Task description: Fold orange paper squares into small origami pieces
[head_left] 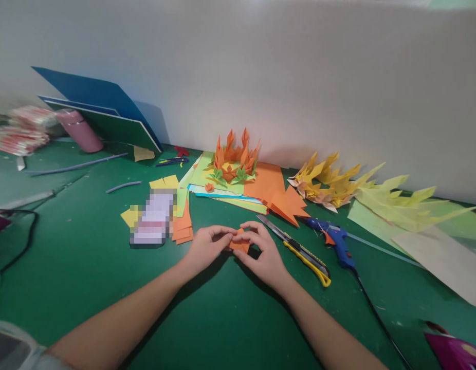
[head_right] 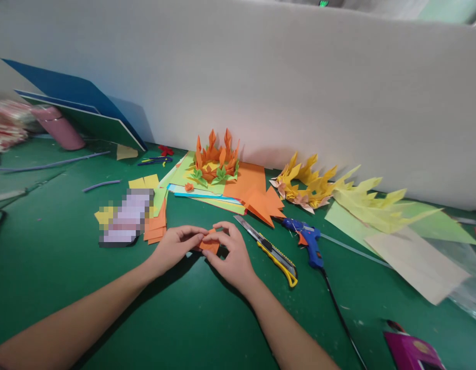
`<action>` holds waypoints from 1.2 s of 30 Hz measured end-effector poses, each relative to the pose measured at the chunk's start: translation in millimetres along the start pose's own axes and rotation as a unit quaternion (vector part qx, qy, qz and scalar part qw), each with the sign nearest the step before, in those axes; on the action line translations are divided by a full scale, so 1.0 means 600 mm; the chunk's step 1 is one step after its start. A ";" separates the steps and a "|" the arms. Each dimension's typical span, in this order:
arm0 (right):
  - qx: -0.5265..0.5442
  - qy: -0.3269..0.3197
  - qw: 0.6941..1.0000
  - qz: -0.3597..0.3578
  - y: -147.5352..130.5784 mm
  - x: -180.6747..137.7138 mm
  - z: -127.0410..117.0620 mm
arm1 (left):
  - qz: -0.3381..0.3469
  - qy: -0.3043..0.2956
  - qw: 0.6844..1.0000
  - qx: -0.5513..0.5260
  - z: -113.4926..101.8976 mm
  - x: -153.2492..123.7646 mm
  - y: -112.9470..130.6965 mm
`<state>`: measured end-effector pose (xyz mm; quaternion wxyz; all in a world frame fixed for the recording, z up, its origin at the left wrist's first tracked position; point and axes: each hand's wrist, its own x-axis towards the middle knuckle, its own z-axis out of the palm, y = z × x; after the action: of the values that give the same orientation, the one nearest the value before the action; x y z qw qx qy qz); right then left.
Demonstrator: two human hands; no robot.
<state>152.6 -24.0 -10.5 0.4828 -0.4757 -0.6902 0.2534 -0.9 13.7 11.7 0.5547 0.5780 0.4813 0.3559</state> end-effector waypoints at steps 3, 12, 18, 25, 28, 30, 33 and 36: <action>-0.004 -0.005 1.000 0.001 -0.002 0.000 0.000 | 0.018 0.006 1.000 0.016 0.000 0.001 0.000; -0.009 -0.010 1.000 0.022 0.003 0.000 0.003 | 0.053 -0.038 0.997 0.036 -0.002 0.000 -0.007; -0.006 -0.009 0.999 0.039 0.006 0.002 0.003 | 0.047 -0.059 0.996 0.037 0.000 -0.004 -0.006; -0.015 0.002 0.999 0.039 0.005 0.004 0.003 | 0.016 -0.103 0.994 -0.027 0.007 -0.009 -0.009; -0.023 0.009 0.999 0.035 0.005 0.005 0.004 | 0.031 -0.090 0.995 -0.014 0.008 -0.010 -0.011; -0.023 0.011 0.999 0.033 0.006 0.005 0.005 | 0.039 -0.095 0.995 -0.005 0.009 -0.010 -0.012; -0.018 0.007 0.999 0.031 0.006 0.005 0.005 | 0.037 -0.102 0.994 0.003 0.010 -0.011 -0.015; -0.007 0.006 0.999 0.032 0.005 0.005 0.004 | 0.031 -0.089 0.996 -0.001 0.010 -0.010 -0.017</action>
<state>151.4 -20.0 -12.4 0.4755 -0.5023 -0.6733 0.2612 1.6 5.1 1.4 0.5848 0.6212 0.4113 0.3207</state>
